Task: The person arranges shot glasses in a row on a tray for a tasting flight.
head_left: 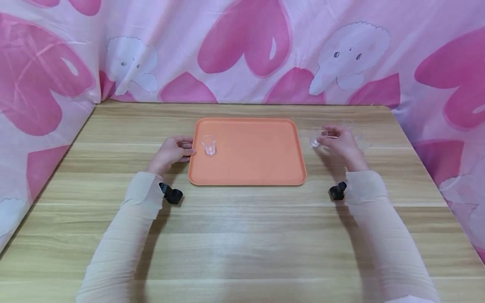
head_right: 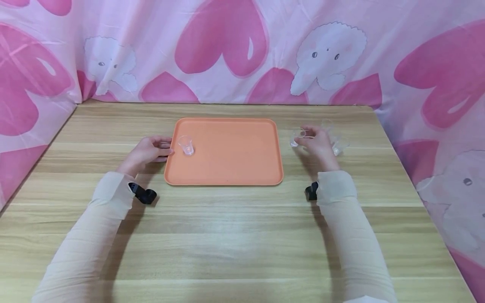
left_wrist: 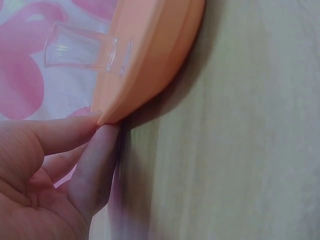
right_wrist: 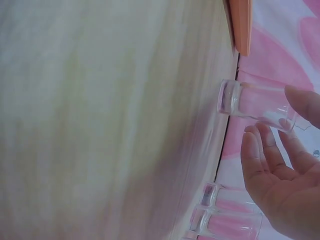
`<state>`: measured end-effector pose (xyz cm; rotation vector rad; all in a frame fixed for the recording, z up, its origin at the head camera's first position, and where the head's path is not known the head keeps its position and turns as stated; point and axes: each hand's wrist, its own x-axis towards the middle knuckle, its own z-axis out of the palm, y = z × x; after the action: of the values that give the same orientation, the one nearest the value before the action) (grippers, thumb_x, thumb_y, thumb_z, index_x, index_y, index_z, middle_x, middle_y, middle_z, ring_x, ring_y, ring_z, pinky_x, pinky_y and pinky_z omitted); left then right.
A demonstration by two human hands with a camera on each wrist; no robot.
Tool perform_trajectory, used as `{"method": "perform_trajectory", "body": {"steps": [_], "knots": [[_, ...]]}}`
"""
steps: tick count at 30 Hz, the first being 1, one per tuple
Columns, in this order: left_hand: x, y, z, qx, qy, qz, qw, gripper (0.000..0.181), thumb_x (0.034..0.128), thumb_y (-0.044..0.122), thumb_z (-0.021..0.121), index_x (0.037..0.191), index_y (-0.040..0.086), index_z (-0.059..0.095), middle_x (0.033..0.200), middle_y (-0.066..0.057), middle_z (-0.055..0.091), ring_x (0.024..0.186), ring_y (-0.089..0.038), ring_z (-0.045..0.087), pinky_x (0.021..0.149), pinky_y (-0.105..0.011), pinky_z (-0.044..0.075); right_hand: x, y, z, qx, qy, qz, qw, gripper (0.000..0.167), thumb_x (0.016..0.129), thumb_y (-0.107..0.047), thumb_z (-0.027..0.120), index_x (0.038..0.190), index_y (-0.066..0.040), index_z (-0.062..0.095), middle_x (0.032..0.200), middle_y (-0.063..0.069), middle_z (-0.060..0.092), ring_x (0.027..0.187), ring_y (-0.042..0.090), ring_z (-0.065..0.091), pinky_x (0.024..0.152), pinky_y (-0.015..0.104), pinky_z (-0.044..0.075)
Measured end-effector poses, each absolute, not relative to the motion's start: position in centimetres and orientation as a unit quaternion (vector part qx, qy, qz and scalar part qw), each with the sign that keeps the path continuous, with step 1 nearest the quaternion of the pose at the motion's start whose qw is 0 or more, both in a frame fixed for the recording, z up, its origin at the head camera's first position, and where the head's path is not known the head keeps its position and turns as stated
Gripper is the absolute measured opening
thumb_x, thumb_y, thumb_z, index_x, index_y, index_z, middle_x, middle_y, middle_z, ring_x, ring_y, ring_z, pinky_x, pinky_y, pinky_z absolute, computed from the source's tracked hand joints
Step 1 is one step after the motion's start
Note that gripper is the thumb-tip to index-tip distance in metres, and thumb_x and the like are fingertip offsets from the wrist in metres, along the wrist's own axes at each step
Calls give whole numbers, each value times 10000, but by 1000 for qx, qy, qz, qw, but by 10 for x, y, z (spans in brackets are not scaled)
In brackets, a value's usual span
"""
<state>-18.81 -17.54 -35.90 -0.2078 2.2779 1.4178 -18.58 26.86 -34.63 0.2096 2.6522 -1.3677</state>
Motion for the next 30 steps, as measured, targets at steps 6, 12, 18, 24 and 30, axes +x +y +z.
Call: {"method": "perform_trajectory", "body": {"steps": [6, 12, 18, 24, 30], "knots": [[-188, -176, -360, -75, 824, 515, 222, 522, 959, 44, 542, 1453, 35, 374, 1365, -203, 493, 1083, -203, 569, 839, -201, 565, -187, 265, -345, 88, 883, -454, 77, 596, 922, -205, 624, 1423, 17, 391, 1227, 86, 528, 1010, 12, 488, 728, 38, 459], [-188, -177, -360, -77, 823, 517, 224, 518, 959, 42, 541, 1450, 33, 377, 1365, -203, 493, 1112, -224, 564, 858, -213, 562, -186, 257, -339, 102, 884, -452, 60, 559, 914, -243, 634, 1380, -5, 438, 1131, -23, 526, 961, 0, 482, 758, 62, 444], [-189, -178, -359, -69, 818, 526, 221, 515, 964, 42, 530, 1452, 24, 370, 1365, -210, 498, 984, -120, 590, 788, -166, 568, -189, 234, -333, 109, 861, -495, 32, 494, 899, -253, 657, 1295, -14, 483, 976, -147, 525, 924, -21, 487, 833, 128, 463], [-188, -179, -360, -65, 814, 533, 224, 518, 965, 38, 523, 1456, 18, 358, 1376, -218, 498, 948, -100, 600, 761, -163, 571, -193, 200, -332, 76, 797, -596, 63, 426, 902, -137, 646, 1282, -18, 493, 934, -133, 538, 875, -24, 531, 849, 142, 494], [-188, -178, -362, -71, 817, 526, 224, 526, 962, 59, 540, 1459, 40, 368, 1378, -204, 501, 1059, -189, 591, 791, -182, 573, -195, 161, -329, 51, 779, -616, 103, 507, 902, -75, 622, 1366, 27, 443, 976, -73, 535, 919, 38, 521, 999, 300, 449]]}}
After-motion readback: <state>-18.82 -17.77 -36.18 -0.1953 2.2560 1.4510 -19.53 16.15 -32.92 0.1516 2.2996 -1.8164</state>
